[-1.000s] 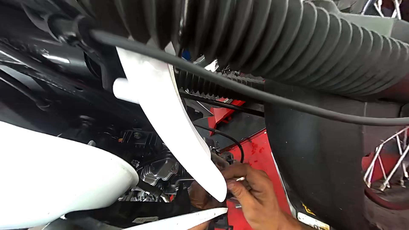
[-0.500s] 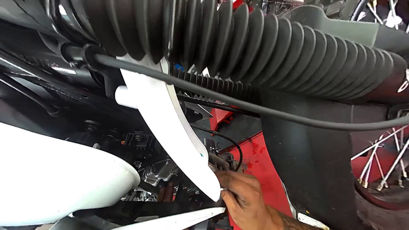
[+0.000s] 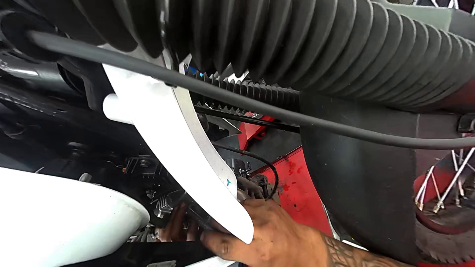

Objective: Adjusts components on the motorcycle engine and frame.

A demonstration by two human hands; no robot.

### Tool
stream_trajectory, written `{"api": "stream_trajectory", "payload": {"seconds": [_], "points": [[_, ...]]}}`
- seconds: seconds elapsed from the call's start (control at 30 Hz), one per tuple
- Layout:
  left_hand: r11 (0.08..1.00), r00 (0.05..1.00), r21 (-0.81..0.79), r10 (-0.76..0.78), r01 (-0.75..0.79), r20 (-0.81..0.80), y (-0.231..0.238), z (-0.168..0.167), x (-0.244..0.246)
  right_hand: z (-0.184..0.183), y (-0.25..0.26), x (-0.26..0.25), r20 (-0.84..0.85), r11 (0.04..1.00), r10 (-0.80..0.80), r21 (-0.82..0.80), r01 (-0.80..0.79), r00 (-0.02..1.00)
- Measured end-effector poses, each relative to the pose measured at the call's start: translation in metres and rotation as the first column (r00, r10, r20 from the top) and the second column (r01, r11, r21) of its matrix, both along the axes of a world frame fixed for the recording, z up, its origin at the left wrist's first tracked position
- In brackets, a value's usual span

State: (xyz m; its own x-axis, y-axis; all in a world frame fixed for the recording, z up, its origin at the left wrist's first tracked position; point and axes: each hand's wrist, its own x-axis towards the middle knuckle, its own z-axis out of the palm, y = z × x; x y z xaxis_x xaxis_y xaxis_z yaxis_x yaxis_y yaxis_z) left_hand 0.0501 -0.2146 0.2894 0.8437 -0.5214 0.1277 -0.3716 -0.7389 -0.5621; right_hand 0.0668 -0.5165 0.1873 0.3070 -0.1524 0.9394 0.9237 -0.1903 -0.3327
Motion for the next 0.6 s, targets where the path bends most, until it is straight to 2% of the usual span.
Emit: {"api": "stream_trajectory", "payload": {"seconds": [0.1,0.17,0.2,0.23,0.3,0.33,0.37,0.43,0.5,0.53,0.57,0.6], "points": [[0.999,0.998,-0.001,0.053,-0.053,0.016,-0.023,-0.002,-0.008,0.003,-0.001,0.001,0.000,1.000,-0.029,-0.012,0.029,1.000],[0.963,0.953,0.125,0.258,-0.240,-0.157,-0.091,0.017,-0.028,0.007,-0.003,-0.004,-0.035,0.999,-0.046,-0.022,0.045,0.998],[0.945,0.924,0.165,0.313,-0.282,-0.218,-0.114,0.023,-0.032,0.009,-0.006,-0.006,-0.058,0.998,-0.043,-0.049,0.040,0.997],[0.962,0.945,0.142,0.259,-0.234,-0.199,-0.111,0.021,-0.032,0.012,-0.009,-0.007,-0.077,0.997,-0.029,-0.080,0.023,0.997],[0.997,0.998,-0.042,0.065,-0.064,0.006,-0.059,-0.001,-0.020,0.016,-0.014,-0.007,-0.084,0.993,0.002,-0.115,-0.011,0.996],[0.993,0.997,-0.103,0.056,-0.051,0.051,-0.046,-0.008,-0.016,0.017,-0.015,-0.006,-0.084,0.991,0.015,-0.132,-0.026,0.996],[0.992,0.996,-0.102,0.074,-0.069,0.052,-0.048,-0.010,-0.019,0.017,-0.017,-0.005,-0.084,0.989,0.034,-0.143,-0.045,0.996],[0.996,0.996,0.018,0.086,-0.087,0.026,-0.061,-0.009,-0.027,0.017,-0.019,-0.004,-0.087,0.983,0.082,-0.156,-0.094,0.993],[0.980,0.984,0.093,0.177,-0.175,-0.012,-0.081,-0.007,-0.030,0.016,-0.019,-0.001,-0.135,0.966,0.194,-0.147,-0.213,0.972],[0.986,0.989,0.074,0.144,-0.147,0.043,-0.084,-0.009,-0.027,0.018,-0.021,-0.001,-0.198,0.939,0.285,-0.138,-0.315,0.938],[0.994,0.987,-0.022,0.106,-0.104,0.124,-0.082,-0.013,-0.021,0.020,-0.023,0.000,-0.281,0.888,0.406,-0.105,-0.449,0.869],[0.968,0.981,-0.241,0.114,-0.075,0.155,-0.080,-0.015,-0.013,0.021,-0.025,0.000,-0.355,0.809,0.542,-0.022,-0.587,0.761]]}}
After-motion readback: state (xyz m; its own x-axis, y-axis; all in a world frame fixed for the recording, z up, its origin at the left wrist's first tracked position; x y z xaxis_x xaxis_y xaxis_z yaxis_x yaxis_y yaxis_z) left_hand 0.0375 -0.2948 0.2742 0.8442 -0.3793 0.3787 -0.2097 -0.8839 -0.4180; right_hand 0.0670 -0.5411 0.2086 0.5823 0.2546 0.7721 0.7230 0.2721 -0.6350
